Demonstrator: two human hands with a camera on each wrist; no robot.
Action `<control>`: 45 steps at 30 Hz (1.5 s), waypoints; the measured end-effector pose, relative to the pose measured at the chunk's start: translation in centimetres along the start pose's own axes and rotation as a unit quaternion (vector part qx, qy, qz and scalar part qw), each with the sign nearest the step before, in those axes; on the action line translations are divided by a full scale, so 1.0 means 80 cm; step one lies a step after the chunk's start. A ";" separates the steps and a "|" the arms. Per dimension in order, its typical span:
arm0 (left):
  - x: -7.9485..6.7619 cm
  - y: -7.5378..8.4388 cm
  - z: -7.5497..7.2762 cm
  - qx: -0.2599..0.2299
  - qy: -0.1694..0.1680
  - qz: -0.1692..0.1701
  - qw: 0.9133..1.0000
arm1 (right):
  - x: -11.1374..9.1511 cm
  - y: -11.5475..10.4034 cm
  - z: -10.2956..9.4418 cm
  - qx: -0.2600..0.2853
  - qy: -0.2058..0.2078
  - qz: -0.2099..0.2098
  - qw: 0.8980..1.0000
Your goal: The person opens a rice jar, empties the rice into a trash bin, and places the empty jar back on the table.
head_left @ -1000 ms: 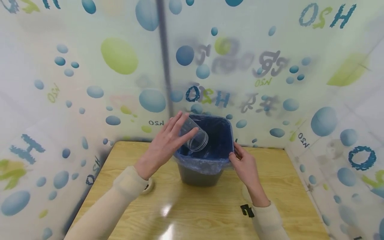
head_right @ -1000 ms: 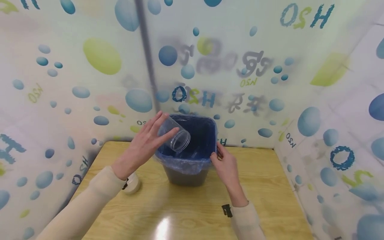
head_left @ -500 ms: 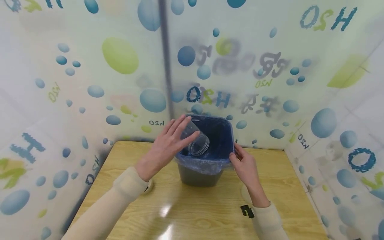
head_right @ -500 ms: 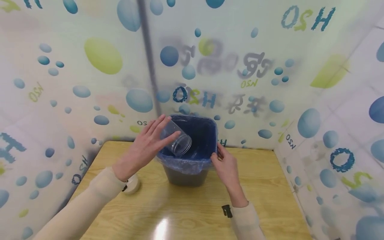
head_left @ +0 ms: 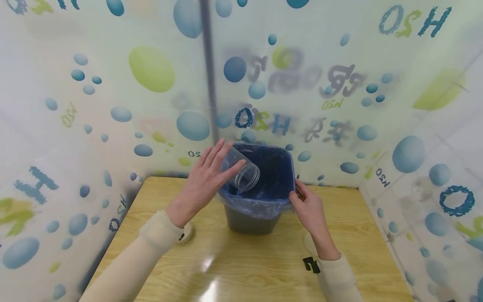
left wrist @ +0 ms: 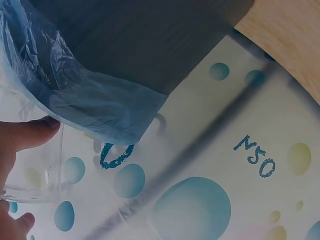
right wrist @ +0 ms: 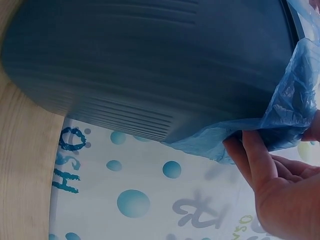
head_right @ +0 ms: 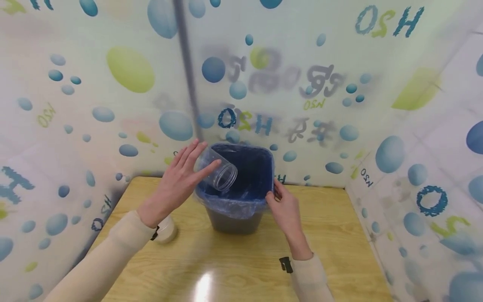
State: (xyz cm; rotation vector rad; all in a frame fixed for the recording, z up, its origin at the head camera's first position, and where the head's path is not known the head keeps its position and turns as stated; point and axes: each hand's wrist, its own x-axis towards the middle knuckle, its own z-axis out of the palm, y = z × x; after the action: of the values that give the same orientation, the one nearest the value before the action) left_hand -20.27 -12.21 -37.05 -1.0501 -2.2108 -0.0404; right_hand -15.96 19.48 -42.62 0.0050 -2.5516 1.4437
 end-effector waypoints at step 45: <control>-0.055 0.026 0.046 -0.244 0.319 -0.184 0.897 | 0.001 -0.001 -0.004 0.006 -0.016 0.005 1.000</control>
State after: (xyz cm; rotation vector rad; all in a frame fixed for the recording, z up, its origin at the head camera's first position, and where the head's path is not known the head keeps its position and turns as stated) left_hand -18.97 -12.70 -43.03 -0.6943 -1.7697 -1.0075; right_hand -15.99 19.72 -42.39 0.0171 -2.5725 1.4737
